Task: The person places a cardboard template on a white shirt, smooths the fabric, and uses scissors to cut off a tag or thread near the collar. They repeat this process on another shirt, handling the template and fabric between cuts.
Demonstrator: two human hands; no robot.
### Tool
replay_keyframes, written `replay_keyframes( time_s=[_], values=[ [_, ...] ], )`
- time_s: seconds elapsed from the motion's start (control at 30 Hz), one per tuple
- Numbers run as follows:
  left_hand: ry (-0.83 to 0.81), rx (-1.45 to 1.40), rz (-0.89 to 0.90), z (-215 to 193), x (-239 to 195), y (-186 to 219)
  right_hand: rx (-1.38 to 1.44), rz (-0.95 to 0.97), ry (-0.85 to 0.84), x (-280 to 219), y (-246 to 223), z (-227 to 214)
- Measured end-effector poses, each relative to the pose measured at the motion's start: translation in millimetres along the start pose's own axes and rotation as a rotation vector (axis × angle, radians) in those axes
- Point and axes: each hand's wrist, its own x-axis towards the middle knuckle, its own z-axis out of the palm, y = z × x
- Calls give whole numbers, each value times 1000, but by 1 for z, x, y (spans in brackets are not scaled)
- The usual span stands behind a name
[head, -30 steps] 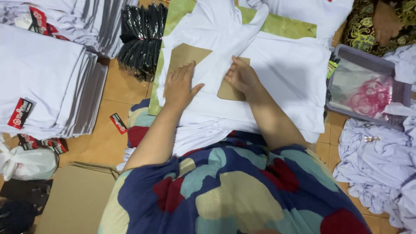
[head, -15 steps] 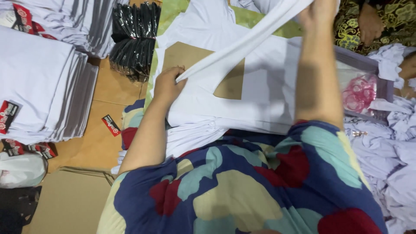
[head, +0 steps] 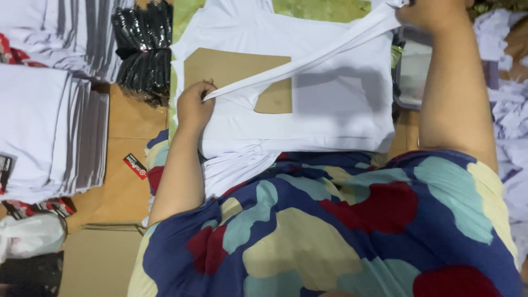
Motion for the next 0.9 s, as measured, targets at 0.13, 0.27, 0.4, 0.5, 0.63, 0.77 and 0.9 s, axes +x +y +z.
replay_keyframes(
  time_s=[0.13,0.27,0.4,0.5,0.63,0.77,0.9],
  values=[
    [-10,-79,-46,-4,-2,7,171,30,69,-23,-2,9],
    [0,-157,127,-1,-6,-6,612,-176,206,-104,24,47],
    [-72,-56,208,4,-3,-35,263,379,-241,-167,-57,36],
    [-79,-54,264,5,-1,-40,565,93,-190,-193,-14,82],
    [-109,-44,222,1,-2,-29,588,117,197,-192,-32,88],
    [-136,22,214,-5,-2,-17,608,148,565,-188,-68,96],
    [-194,-9,95,-12,-4,10,527,289,417,-199,-81,97]
  ],
)
